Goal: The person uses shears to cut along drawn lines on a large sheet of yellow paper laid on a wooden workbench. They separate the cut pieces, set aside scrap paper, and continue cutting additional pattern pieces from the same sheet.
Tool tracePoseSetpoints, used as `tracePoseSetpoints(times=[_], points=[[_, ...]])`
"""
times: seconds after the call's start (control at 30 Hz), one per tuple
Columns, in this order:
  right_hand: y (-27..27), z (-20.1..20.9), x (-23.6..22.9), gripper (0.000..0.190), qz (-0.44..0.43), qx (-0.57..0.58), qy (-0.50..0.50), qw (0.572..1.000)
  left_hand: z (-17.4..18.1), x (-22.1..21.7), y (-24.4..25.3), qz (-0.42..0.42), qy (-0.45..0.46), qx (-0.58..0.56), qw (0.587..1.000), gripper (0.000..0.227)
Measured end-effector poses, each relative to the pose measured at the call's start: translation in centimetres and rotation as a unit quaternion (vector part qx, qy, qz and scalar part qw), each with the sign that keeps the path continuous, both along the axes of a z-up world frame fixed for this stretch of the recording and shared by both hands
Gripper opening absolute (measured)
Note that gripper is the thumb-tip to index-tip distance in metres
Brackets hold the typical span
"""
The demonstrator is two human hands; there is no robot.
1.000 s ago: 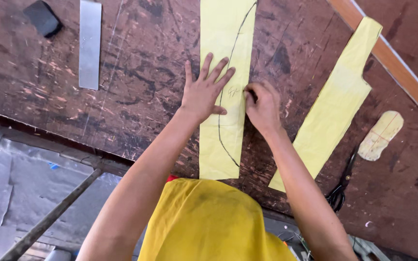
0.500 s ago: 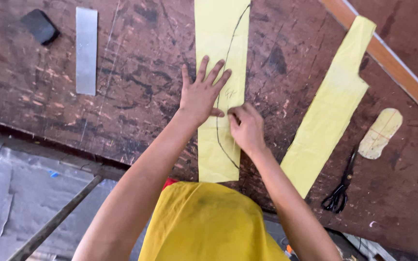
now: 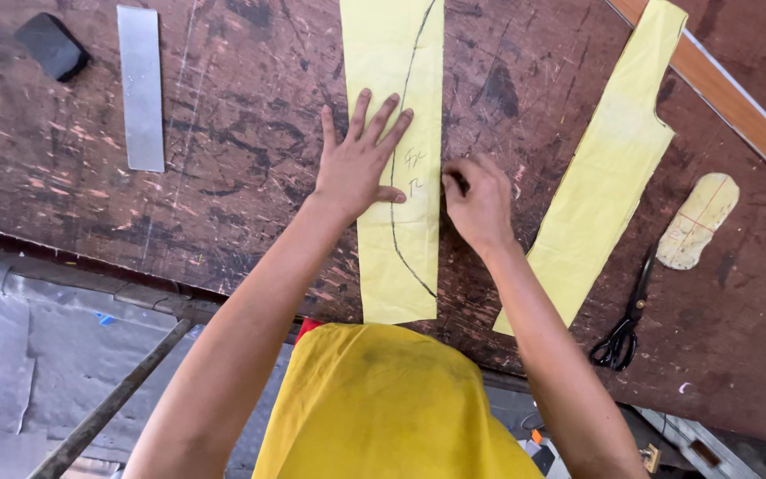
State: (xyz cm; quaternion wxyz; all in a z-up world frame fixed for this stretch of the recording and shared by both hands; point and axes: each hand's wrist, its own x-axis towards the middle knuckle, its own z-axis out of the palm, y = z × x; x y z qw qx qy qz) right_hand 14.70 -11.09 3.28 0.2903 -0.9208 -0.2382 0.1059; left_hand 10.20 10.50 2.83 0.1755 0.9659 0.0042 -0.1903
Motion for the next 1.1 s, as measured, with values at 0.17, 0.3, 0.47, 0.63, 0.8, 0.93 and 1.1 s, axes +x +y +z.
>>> tracePoseSetpoints(times=[0.17,0.3,0.47,0.63,0.8,0.93,1.1], points=[[-0.6,2.2,-6.9,0.010,-0.027,0.033,0.091,0.995,-1.1,-4.9,1.0,0.044,-0.141,-0.048,0.988,0.090],[-1.6,2.5,-12.9,0.012,0.037,0.109,0.093,0.989,0.1,-11.3,-1.9,-0.021,-0.106,-0.023,0.994,0.086],[-2.5,0.7,-15.7,0.009,0.067,0.100,0.095,0.988,0.9,-16.1,-4.9,-0.045,0.007,-0.006,0.999,0.117],[-3.4,-0.5,-17.2,0.008,0.093,0.073,0.070,0.991,0.6,-16.6,-5.4,-0.037,-0.010,0.007,0.999,0.124],[-3.5,-0.7,-17.1,0.007,0.116,0.062,0.032,0.991,0.5,-16.6,-5.4,-0.040,-0.016,0.030,0.999,0.125],[-3.3,-1.1,-15.6,0.008,0.132,0.072,0.058,0.987,0.2,-17.0,-5.7,-0.036,-0.013,0.024,0.999,0.125],[-3.0,-0.2,-15.2,0.007,0.153,0.068,0.052,0.985,0.5,-17.4,-5.8,-0.034,-0.008,0.029,0.999,0.125]])
